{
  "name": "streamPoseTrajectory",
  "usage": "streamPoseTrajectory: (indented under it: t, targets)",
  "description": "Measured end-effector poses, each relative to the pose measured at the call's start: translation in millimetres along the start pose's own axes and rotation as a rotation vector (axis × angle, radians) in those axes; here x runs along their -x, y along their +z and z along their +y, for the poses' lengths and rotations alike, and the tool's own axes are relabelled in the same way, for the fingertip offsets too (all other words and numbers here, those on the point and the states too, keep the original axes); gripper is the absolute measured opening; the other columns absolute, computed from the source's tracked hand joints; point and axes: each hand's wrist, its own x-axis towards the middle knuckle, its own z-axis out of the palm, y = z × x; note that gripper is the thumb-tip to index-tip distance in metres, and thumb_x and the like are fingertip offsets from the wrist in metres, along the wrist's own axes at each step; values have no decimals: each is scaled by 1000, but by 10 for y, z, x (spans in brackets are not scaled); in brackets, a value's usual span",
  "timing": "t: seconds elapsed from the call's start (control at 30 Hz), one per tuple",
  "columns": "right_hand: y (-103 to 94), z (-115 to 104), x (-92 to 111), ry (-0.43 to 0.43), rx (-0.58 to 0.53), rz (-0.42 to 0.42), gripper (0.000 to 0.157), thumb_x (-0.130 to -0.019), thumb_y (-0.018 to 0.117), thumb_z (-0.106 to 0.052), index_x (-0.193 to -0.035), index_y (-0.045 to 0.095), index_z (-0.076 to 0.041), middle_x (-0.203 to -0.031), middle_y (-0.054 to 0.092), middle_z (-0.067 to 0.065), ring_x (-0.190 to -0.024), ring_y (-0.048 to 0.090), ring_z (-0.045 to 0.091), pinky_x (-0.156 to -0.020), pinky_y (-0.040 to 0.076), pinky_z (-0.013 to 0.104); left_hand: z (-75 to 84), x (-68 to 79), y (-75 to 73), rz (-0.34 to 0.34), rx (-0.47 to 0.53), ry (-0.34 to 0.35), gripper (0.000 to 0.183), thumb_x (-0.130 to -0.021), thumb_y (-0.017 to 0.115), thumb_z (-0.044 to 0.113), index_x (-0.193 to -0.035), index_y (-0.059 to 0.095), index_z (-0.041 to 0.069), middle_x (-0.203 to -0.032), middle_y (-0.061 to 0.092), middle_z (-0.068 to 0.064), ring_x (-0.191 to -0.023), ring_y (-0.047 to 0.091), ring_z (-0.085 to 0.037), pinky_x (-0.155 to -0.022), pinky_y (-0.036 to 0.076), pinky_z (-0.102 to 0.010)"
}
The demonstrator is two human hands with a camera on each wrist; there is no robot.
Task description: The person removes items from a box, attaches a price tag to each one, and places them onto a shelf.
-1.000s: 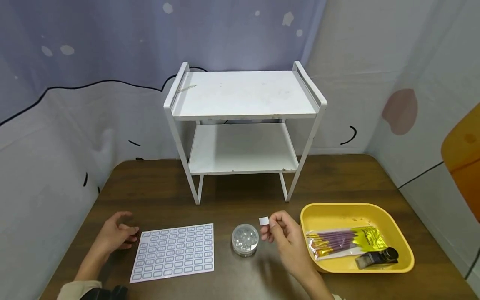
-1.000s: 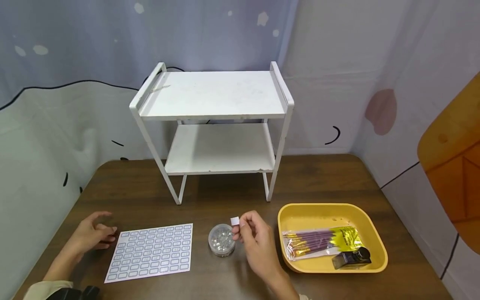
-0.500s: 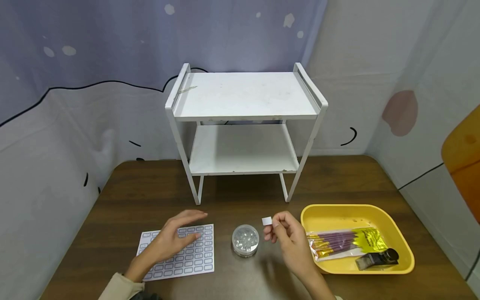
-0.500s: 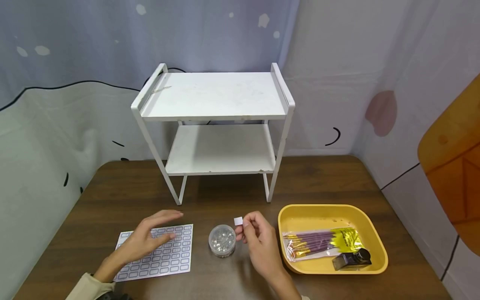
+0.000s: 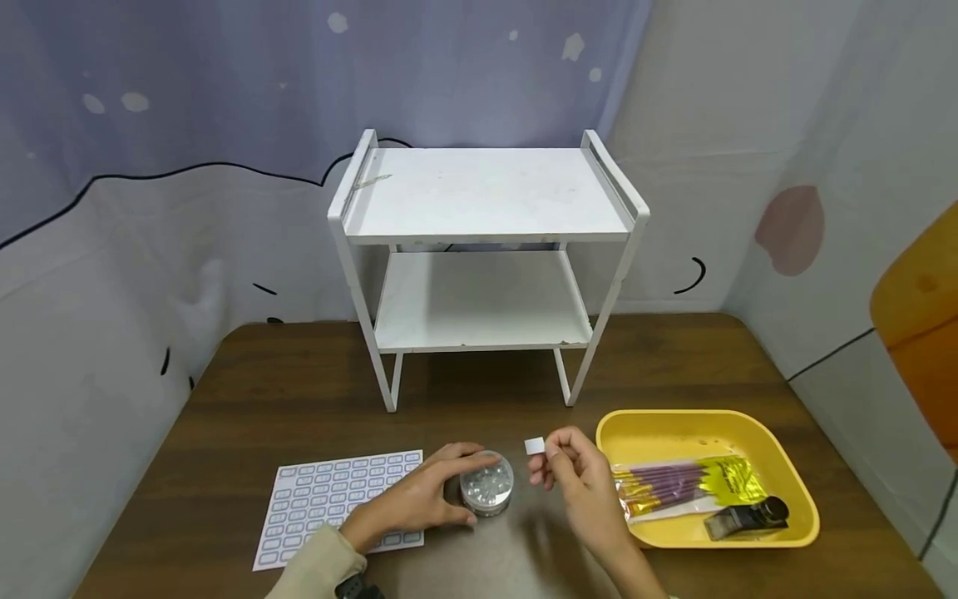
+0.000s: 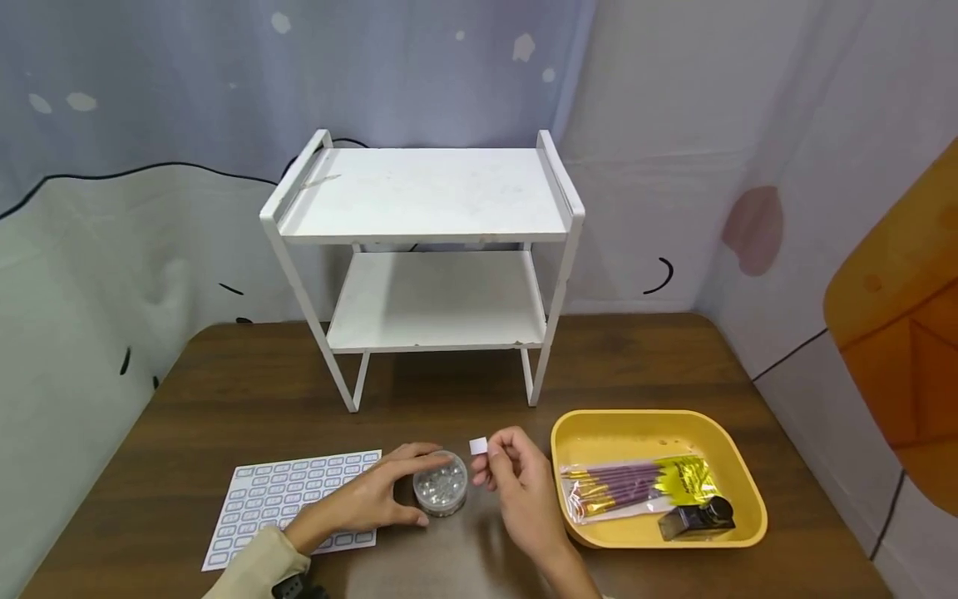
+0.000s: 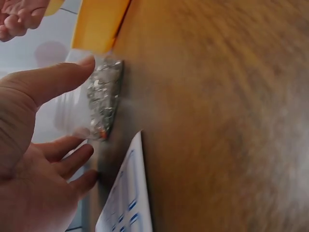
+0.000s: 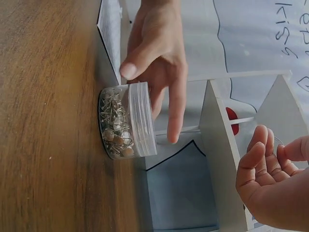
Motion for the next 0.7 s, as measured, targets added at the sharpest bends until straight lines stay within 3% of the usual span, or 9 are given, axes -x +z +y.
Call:
streamPoseTrajectory:
  t: [0.3,0.53,0.7]
  targets:
    - [9,13,2,53,-20,-25,14,-102,45,2,-91,51,9,-78,65,4,-66,64,11,-60,54,28,-8,-30,109,58,-116,33,82,-70,89,20,-144,54,28,-135,59,-3,-126,52,-26,-104,43,-49]
    - [27,5,2,53,-9,-23,14,-101,46,2,-91,53,8,-82,62,14,-68,61,10,-60,53,27,-23,-43,136,84,-175,68,83,-69,90,22,-144,54,28,-132,60,-2,-122,52,-23,-101,43,-45]
    - [34,6,-5,69,-2,-20,13,-100,46,4,-90,54,7,-83,60,17,-68,59,10,-60,53,26,-17,-44,125,105,-160,66,82,-68,91,26,-142,57,27,-124,62,1,-116,54,-18,-97,46,-39]
